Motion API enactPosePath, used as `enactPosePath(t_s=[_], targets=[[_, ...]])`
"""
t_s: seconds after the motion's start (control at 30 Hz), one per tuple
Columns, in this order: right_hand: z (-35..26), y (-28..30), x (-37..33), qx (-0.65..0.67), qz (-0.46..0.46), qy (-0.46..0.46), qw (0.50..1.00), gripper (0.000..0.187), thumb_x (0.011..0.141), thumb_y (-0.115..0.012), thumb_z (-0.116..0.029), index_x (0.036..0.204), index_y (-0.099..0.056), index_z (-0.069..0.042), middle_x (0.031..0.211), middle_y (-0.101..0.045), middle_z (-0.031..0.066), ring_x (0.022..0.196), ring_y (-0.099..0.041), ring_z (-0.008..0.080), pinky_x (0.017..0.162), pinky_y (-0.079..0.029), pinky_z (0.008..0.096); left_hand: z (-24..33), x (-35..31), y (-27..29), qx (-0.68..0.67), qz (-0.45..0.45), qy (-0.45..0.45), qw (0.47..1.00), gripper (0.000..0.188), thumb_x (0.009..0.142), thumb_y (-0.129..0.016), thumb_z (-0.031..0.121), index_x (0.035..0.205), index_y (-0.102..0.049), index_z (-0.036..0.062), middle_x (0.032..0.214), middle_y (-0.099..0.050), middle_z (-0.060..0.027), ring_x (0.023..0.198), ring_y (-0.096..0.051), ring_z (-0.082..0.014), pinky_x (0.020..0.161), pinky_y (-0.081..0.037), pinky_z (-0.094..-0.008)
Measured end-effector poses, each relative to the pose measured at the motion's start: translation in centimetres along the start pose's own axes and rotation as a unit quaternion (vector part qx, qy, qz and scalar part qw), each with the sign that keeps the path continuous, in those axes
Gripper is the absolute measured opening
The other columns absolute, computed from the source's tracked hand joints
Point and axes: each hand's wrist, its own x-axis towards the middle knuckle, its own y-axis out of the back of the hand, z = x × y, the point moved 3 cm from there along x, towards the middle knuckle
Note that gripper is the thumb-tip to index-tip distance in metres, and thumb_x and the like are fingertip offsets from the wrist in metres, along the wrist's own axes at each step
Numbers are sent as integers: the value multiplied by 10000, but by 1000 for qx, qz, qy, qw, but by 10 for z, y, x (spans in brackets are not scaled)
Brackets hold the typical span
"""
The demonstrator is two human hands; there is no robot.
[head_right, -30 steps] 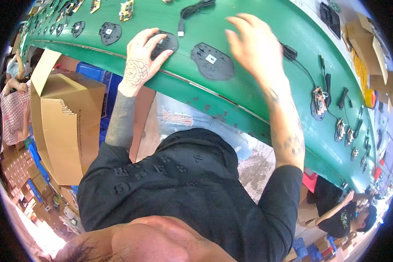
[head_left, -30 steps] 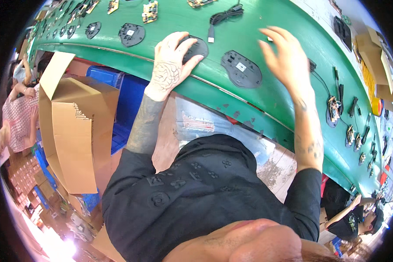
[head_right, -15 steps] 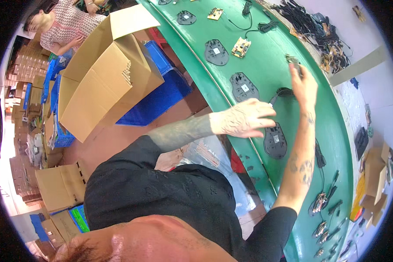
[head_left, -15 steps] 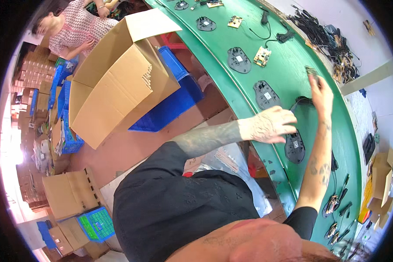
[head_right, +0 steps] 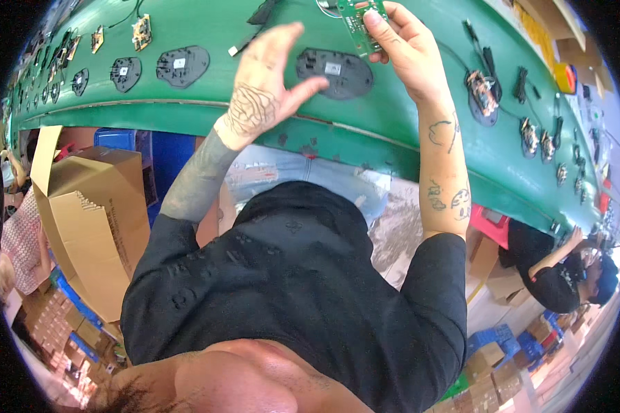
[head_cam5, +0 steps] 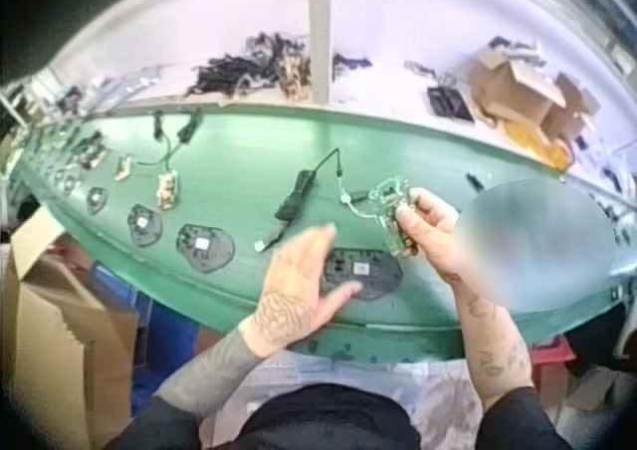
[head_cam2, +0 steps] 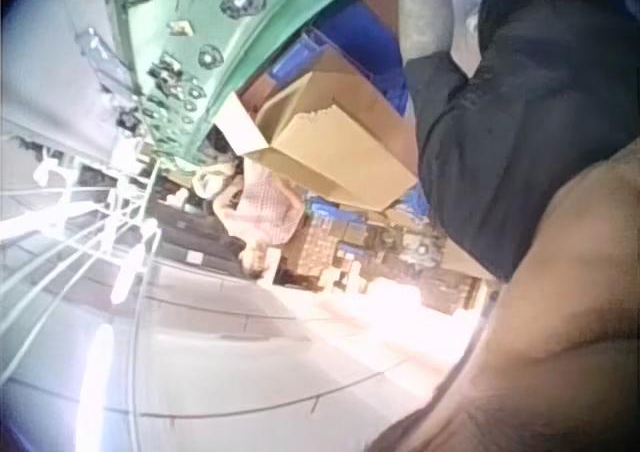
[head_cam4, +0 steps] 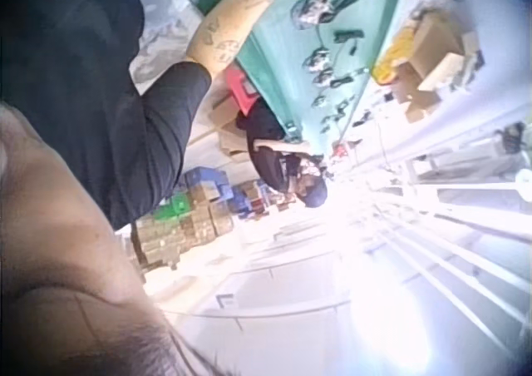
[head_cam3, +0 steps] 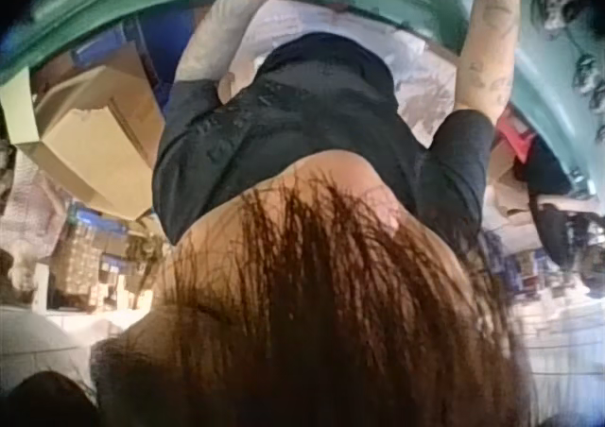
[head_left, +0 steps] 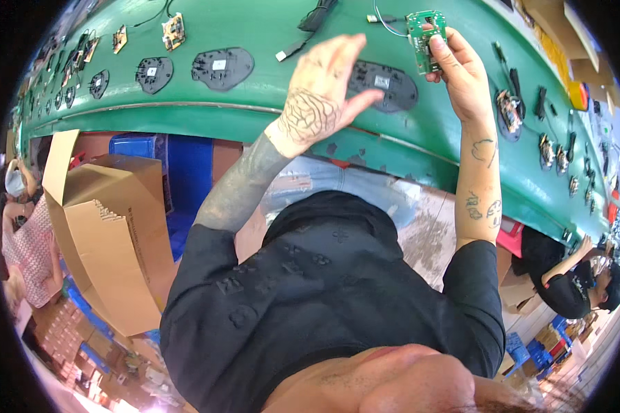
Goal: The person assembles a computer mouse by hand, inserting internal PCB components into a computer mouse shell.
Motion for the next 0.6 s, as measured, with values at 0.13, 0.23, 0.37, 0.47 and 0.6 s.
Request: enactPosePath(t_s=[0.13, 0.23, 0.37, 0.47, 0.6], targets=[[18, -1, -18, 92, -52, 48, 993, 377, 1042, -574, -286, 1342, -567, -57, 1066, -653, -20, 909, -593, 72, 755, -489, 253, 17, 34, -9, -26, 112, -56, 992, 683, 773, -835, 342, 1327, -554, 58, 1232, -611, -121, 1076, -607, -300, 975, -454, -442], [24, 14, -23, 162, -114, 42, 979, 403, 1035, -585, -280, 1356, -555, -38, 1152, -651, 3, 1061, -595, 97, 903, -484, 294, 22, 51, -22, -37, 180, -110, 977, 281, 773, -797, 198, 974, -638, 84, 1023, -649, -82, 1161, -597, -262, 1031, -380, -433], [15, 0, -14, 124, -71, 69, 987, 382, 1024, -606, -295, 1299, -604, -29, 1135, -670, -3, 1011, -603, 71, 856, -480, 246, 16, 55, 5, 37, -53, -141, 988, 152, 767, -770, 159, 833, -655, 85, 793, -603, -71, 820, -631, -259, 933, -442, -418], [6, -14, -10, 97, -24, -10, 995, 183, 1034, -593, -176, 1104, -658, -20, 926, -673, -19, 798, -586, 45, 713, -482, 212, -17, 33, -8, -19, -119, -178, 977, 359, 852, -782, 281, 1125, -669, 76, 986, -684, -56, 830, -659, -243, 840, -514, -398], [15, -10, -7, 51, -9, -38, 998, 192, 1033, -595, -180, 1099, -653, -10, 907, -671, -15, 760, -577, 46, 680, -480, 210, -17, 33, -8, -82, -111, -15, 990, 167, 910, -728, 225, 971, -693, 74, 801, -665, -56, 674, -636, -230, 635, -509, -338]])
